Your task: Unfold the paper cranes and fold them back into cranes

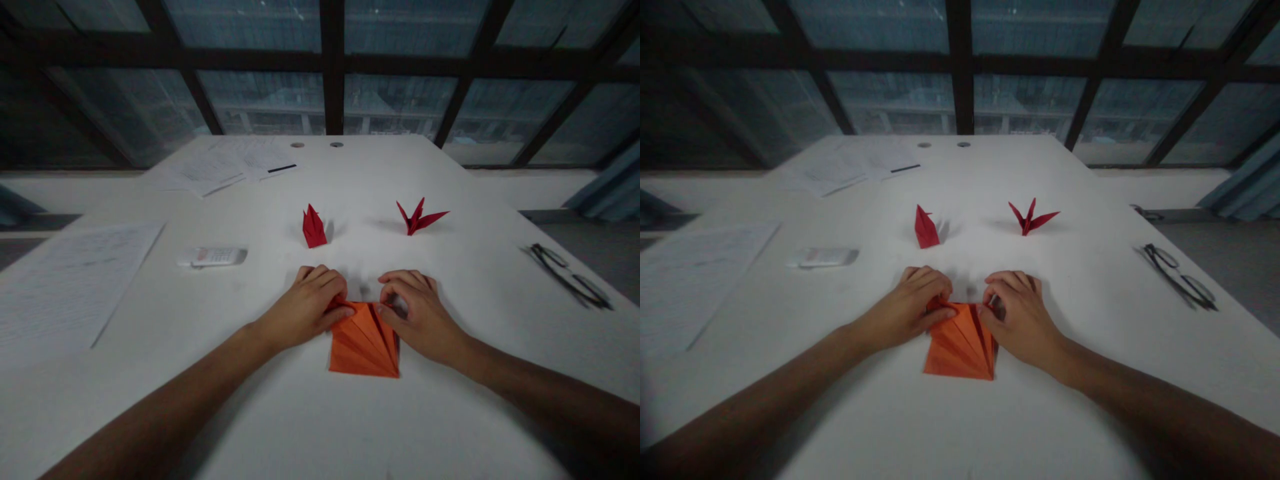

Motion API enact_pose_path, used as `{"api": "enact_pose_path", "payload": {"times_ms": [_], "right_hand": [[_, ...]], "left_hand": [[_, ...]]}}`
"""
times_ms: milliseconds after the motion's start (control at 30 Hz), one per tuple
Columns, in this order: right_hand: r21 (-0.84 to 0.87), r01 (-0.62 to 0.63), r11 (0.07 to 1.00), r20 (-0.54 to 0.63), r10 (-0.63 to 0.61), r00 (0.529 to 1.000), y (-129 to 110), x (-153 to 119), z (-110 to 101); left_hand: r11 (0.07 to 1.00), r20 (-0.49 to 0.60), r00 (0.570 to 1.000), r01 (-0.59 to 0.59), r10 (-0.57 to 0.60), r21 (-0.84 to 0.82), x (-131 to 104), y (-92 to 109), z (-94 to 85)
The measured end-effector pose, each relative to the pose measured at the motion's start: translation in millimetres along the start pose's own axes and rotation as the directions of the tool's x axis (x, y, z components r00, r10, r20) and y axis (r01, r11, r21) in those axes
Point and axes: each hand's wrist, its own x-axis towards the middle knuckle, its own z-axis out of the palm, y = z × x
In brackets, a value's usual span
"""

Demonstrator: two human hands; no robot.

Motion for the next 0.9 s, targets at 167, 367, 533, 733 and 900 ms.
{"api": "enact_pose_path", "payload": {"times_ms": [167, 367, 533, 733, 900], "right_hand": [[0.170, 0.049, 0.984, 0.066, -0.061, 0.996, 3, 1, -1], [0.307, -0.082, 0.948, -0.081, 0.112, 0.990, 10, 0, 9], [0.424, -0.110, 0.899, -0.040, 0.140, 0.989, 10, 2, 11], [0.595, -0.117, 0.795, -0.046, 0.179, 0.983, 10, 6, 7], [0.750, -0.060, 0.659, -0.030, 0.124, 0.992, 7, 6, 7]], "left_hand": [[1.000, -0.039, 0.999, 0.004, -0.003, 0.029, -1, -2, 3.1], [0.992, -0.212, 0.977, 0.005, 0.022, 0.126, -3, -5, 3.0], [0.989, -0.418, 0.905, -0.020, 0.080, 0.146, -6, -6, 3.1], [0.968, -0.514, 0.830, -0.114, 0.216, 0.224, -10, -6, 4.8], [0.974, -0.493, 0.852, -0.081, 0.177, 0.210, -10, -6, 6.5]]}}
